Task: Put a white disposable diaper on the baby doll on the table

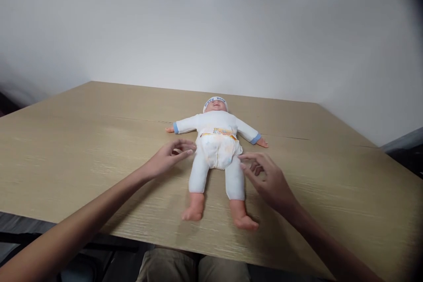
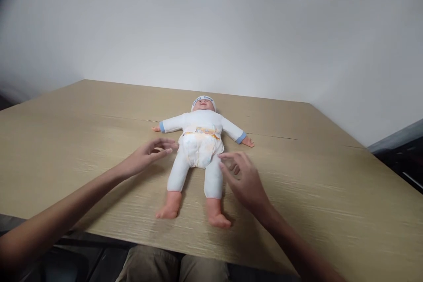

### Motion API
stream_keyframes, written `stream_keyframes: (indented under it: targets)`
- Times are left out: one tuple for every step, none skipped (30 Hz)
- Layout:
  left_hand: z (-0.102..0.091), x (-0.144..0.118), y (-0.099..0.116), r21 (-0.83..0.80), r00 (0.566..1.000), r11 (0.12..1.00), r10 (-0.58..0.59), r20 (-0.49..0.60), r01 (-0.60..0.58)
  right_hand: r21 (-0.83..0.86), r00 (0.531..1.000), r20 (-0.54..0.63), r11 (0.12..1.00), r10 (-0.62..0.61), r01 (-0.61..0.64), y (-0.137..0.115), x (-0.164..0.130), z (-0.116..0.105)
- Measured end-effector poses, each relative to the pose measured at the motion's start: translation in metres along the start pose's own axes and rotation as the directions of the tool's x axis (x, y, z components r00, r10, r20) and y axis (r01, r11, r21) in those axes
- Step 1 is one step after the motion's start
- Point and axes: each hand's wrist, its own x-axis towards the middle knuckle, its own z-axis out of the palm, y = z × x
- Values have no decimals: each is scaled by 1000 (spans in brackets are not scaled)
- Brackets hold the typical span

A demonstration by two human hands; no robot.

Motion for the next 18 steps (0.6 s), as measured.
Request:
stream_keyframes:
  targets:
    - [-7,6,-5,132,997,990,58,-47,-51,-41,999,-50,999,-18,16,7,7,-5]
    - [-13,15,-10,275,988,957,126,-90,-96,-99,993,-107,995,-44,33,16,16,-9]
    - [-18,27,-15,416,974,900,192,-118,-127,-168,984,-161,985,-77,50,27,29,-11]
    - [-20,41,-20,542,960,829,246,-133,-137,-243,974,-194,968,-119,70,38,44,-11]
    - [-22,57,-24,642,952,756,274,-138,-125,-320,968,-198,944,-152,82,49,60,-10]
    - [-21,73,-27,713,952,696,270,-141,-92,-381,970,-172,920,-170,94,60,77,-6]
    - [-20,90,-29,756,959,652,242,-146,-49,-422,977,-136,902,-163,92,68,93,-1]
    - [-18,106,-30,781,969,625,200,-148,-9,-449,985,-97,890,-140,82,75,108,5]
    - [-16,120,-29,791,976,611,159,-150,22,-463,992,-60,883,-112,71,79,121,11]
    - [-14,132,-28,795,981,606,126,-148,42,-469,996,-38,881,-84,57,82,131,18]
    - [-13,141,-27,794,984,605,103,-144,53,-470,998,-30,882,-62,41,82,139,23]
    - [-13,148,-25,792,986,608,91,-143,59,-468,998,-34,884,-47,26,81,144,28]
    - [-13,151,-23,789,986,611,83,-146,66,-466,998,-46,885,-39,13,79,146,32]
    - [-14,152,-20,786,986,614,72,-153,77,-463,998,-62,886,-34,1,76,146,33]
    - [-14,149,-16,783,985,615,59,-161,91,-456,997,-75,890,-30,-7,73,145,33]
    - [-15,143,-12,777,984,620,46,-170,105,-441,996,-84,898,-25,-14,69,141,31]
    - [-14,133,-7,765,983,633,34,-181,118,-417,995,-94,908,-19,-22,64,136,27]
    - [-12,120,0,744,981,655,26,-192,128,-387,994,-106,921,-11,-31,59,130,22]
